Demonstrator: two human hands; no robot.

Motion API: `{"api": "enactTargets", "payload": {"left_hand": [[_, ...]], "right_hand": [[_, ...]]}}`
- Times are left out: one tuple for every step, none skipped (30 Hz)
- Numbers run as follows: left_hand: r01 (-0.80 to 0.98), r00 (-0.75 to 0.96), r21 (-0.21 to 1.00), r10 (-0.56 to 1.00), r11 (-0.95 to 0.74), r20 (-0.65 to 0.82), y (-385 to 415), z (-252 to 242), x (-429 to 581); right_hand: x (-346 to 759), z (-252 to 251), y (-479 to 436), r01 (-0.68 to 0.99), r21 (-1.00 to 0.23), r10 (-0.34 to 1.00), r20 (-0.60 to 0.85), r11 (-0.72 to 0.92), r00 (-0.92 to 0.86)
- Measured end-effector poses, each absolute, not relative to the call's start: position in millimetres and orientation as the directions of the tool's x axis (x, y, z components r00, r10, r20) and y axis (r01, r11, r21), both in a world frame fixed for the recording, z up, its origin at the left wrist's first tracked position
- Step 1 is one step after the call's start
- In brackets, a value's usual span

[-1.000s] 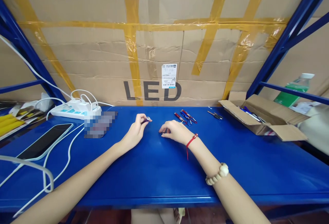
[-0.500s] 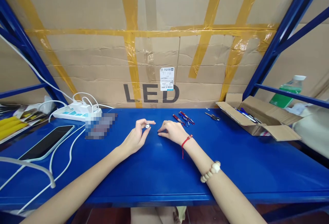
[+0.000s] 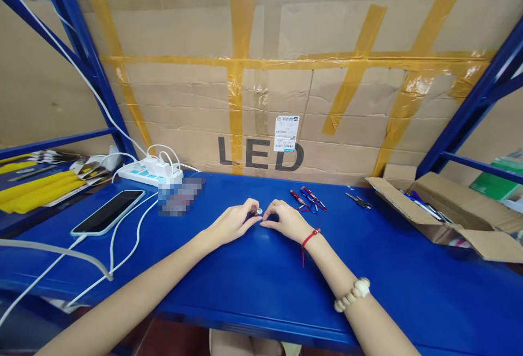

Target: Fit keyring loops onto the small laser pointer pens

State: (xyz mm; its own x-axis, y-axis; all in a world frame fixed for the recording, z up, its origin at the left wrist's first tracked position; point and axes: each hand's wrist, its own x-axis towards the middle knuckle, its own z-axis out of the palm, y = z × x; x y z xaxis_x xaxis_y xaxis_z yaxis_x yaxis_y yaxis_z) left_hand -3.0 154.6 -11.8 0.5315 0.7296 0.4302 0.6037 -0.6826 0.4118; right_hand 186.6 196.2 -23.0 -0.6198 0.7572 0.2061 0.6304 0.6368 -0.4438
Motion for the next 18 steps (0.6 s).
{"api": "enactTargets", "payload": {"left_hand": [[0.608,0.535,0.407,0.730,-0.682,0.425,155,-12,-3],[0.612,0.537,0.403,0.731,-0.681,0.421,154,-13,-3],[0.615,0.539,0.399,0.732,-0.680,0.416,154,-13,-3],[0.618,0.542,0.396,0.733,-0.679,0.411,154,-14,-3],[0.620,0.546,0.395,0.734,-0.678,0.404,155,-14,-2],[0.621,0.549,0.395,0.735,-0.677,0.397,155,-15,-2],[0.619,0.554,0.397,0.735,-0.678,0.391,155,-15,-2],[0.618,0.557,0.400,0.736,-0.677,0.385,155,-15,-1],[0.617,0.561,0.402,0.737,-0.676,0.378,155,-15,-1],[0.617,0.564,0.405,0.738,-0.675,0.371,155,-15,-1],[0.619,0.565,0.406,0.741,-0.672,0.364,155,-14,-1],[0.621,0.566,0.406,0.742,-0.670,0.359,154,-14,-1],[0.623,0.566,0.406,0.744,-0.668,0.356,154,-14,0],[0.626,0.564,0.406,0.746,-0.665,0.354,153,-13,0],[0.629,0.563,0.406,0.748,-0.664,0.352,153,-12,0],[0.631,0.562,0.405,0.749,-0.662,0.350,152,-12,0],[0.632,0.562,0.403,0.750,-0.661,0.348,152,-11,0],[0.634,0.563,0.401,0.750,-0.662,0.347,152,-11,0]], "right_hand": [[186,-23,196,0.622,-0.445,0.750,0.206,0.644,-0.629],[186,-22,196,0.620,-0.443,0.745,0.203,0.648,-0.635],[186,-21,196,0.622,-0.436,0.744,0.199,0.651,-0.638],[186,-19,195,0.630,-0.423,0.744,0.194,0.651,-0.639],[186,-17,194,0.643,-0.406,0.748,0.188,0.649,-0.636],[187,-15,194,0.660,-0.387,0.755,0.183,0.644,-0.630],[187,-13,193,0.677,-0.368,0.762,0.179,0.638,-0.622],[188,-12,193,0.691,-0.351,0.770,0.176,0.631,-0.613],[188,-11,192,0.703,-0.339,0.776,0.175,0.625,-0.606],[188,-10,192,0.707,-0.334,0.778,0.174,0.623,-0.603],[189,-10,191,0.705,-0.336,0.777,0.173,0.625,-0.606],[189,-10,191,0.699,-0.342,0.773,0.173,0.628,-0.610],[189,-10,191,0.692,-0.352,0.770,0.172,0.630,-0.614],[188,-11,191,0.683,-0.365,0.766,0.171,0.633,-0.619],[188,-11,191,0.671,-0.380,0.762,0.171,0.636,-0.625],[188,-11,191,0.660,-0.396,0.758,0.175,0.638,-0.628],[188,-12,191,0.650,-0.410,0.755,0.180,0.640,-0.630],[188,-12,191,0.641,-0.421,0.753,0.186,0.642,-0.632]]}}
